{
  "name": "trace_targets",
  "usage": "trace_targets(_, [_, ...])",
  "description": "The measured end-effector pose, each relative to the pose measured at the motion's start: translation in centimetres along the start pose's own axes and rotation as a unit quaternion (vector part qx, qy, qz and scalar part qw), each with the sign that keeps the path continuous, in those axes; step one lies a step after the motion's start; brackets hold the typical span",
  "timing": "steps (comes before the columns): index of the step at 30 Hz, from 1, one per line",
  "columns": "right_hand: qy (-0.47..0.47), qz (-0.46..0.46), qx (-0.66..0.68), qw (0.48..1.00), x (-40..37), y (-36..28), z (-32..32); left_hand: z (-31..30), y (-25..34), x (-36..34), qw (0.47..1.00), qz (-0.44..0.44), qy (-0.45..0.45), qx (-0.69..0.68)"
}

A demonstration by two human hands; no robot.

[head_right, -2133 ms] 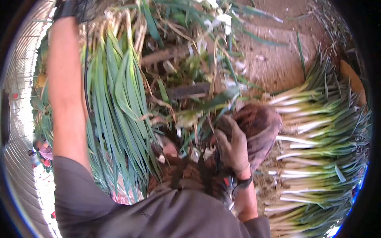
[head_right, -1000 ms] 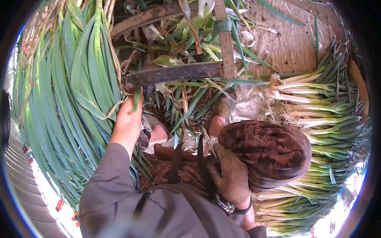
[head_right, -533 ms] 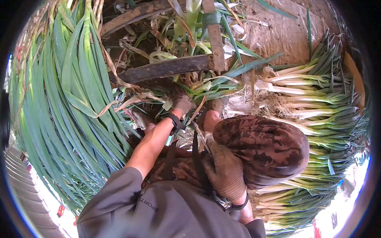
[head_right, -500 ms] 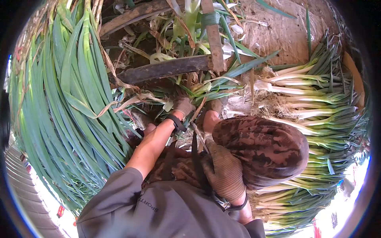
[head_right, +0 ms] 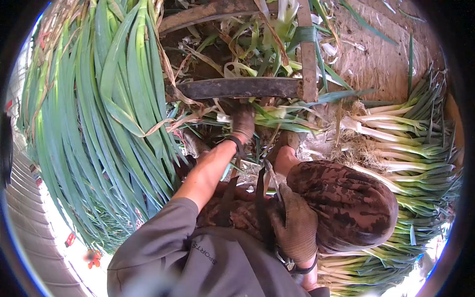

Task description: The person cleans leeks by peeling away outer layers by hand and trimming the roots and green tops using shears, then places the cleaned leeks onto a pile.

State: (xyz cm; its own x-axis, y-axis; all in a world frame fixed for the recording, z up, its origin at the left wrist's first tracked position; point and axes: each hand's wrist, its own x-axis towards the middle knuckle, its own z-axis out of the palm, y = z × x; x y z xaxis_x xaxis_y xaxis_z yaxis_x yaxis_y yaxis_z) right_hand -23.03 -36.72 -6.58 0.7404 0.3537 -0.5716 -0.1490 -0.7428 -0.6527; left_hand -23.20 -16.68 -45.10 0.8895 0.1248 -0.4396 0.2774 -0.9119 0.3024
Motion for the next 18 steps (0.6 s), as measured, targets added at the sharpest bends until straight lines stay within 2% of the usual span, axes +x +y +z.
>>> trace_targets(4, [0.022,-0.025,0.02,0.999,-0.8,0.1,0.1,-4.9,-1.9,1.5,1.0,-0.029,0.008,-0.003])
trace_targets(9, [0.013,-0.012,0.092,0.996,-2.0,0.0,-0.2,-11.5,1.4,-3.3,0.996,0.0,-0.083,0.029])
trace_targets(11, [0.022,-0.042,0.092,0.995,-2.5,0.5,0.1,-12.9,2.4,-5.5,0.994,0.021,-0.107,0.026])
trace_targets(14, [0.04,-0.09,0.089,0.991,-3.2,0.7,-0.1,-19.2,4.5,-7.5,0.973,0.117,-0.189,0.062])
trace_targets(15, [0.04,-0.095,0.09,0.991,-3.6,1.0,0.0,-22.7,5.7,-6.8,0.96,0.155,-0.2,0.122])
trace_targets(16, [0.04,-0.1,0.09,0.99,-3.9,1.1,0.1,-25.3,4.9,-5.2,0.964,0.212,-0.148,0.068])
trace_targets(17, [0.028,-0.091,0.105,0.99,-4.1,1.1,-0.1,-29.1,4.4,-1.9,0.924,0.329,-0.093,0.172])
trace_targets(18, [0.013,-0.082,0.118,0.99,-4.3,0.9,-0.4,-37.6,7.8,0.6,0.912,0.286,-0.187,0.229])
